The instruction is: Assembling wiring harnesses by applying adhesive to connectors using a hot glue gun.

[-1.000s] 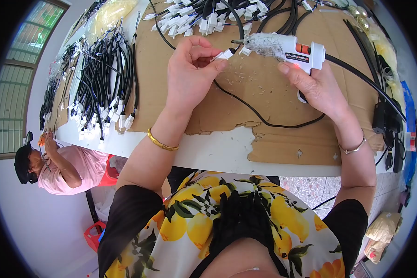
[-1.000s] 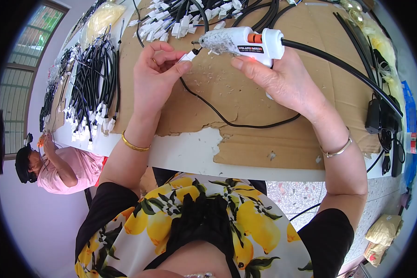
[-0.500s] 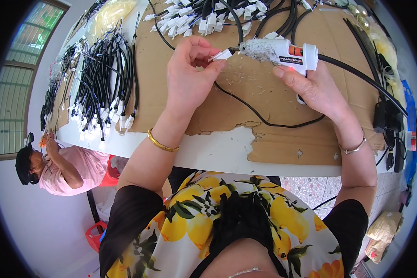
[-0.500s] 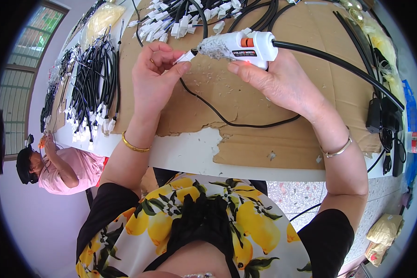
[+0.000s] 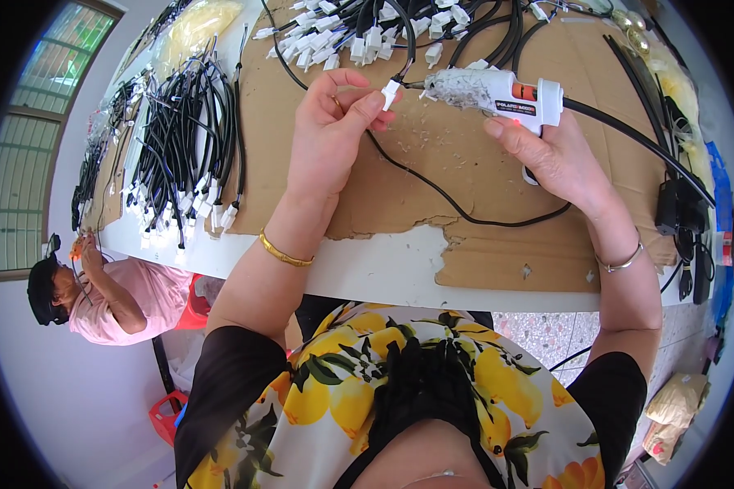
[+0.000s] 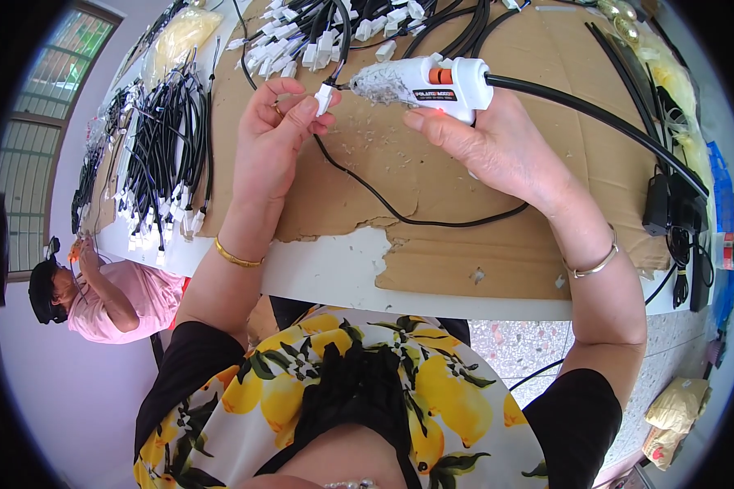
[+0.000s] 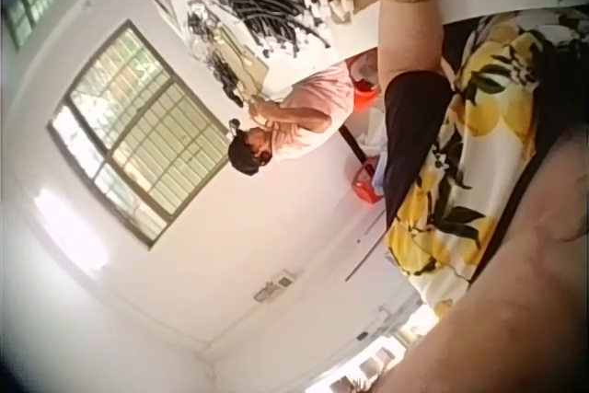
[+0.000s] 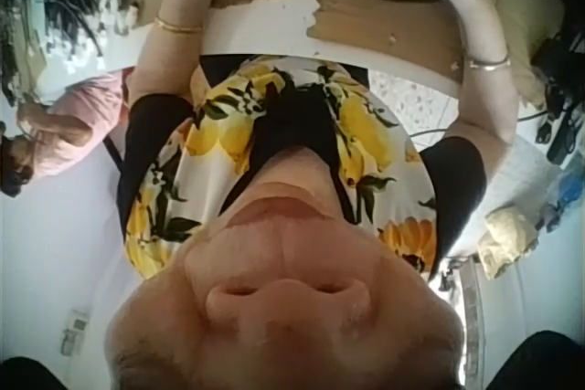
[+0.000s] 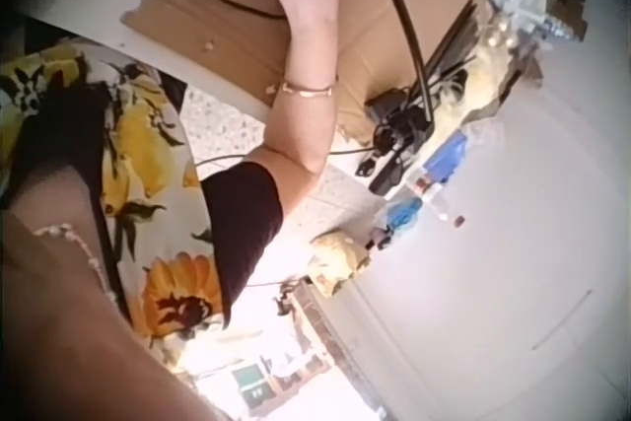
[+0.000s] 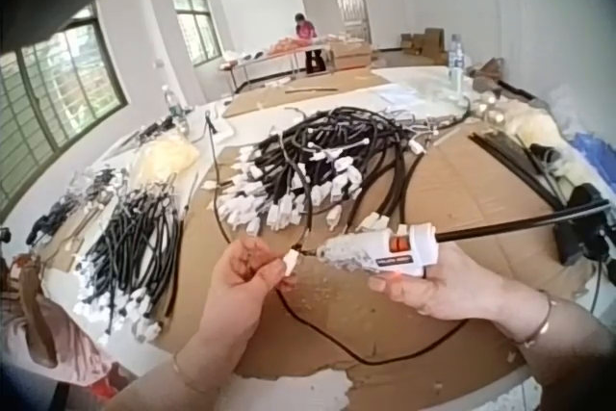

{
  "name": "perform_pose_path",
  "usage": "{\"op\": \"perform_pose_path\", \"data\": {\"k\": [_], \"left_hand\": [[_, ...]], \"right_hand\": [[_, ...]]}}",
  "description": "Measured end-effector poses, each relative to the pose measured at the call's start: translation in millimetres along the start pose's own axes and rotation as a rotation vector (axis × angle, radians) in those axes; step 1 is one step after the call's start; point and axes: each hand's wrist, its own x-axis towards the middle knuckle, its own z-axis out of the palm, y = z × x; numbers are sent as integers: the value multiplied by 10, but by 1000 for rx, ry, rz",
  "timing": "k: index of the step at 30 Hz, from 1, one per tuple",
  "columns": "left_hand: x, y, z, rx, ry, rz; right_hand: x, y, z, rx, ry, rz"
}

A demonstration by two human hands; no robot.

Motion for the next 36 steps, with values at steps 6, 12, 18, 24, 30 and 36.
{"op": "perform_pose_path", "data": {"k": [6, 12, 18, 24, 30, 36], "left_hand": [[12, -23, -56, -194, -114, -112], [19, -52, -101, -348, -211, -176], [29, -83, -120, -442, -266, -197], [33, -61, -114, -476, -269, -200], [30, -7, -130, -416, -237, -151], [40, 122, -132, -222, 31, 50]], "right_hand": [[-5, -41, 0, -2, 6, -21], [-8, -4, -16, 16, -1, -8], [-3, 1, -10, 32, 7, -13], [-10, 0, -32, 48, 10, -27], [-27, -22, -6, 77, 71, -119], [32, 9, -29, 123, 207, -65]]}}
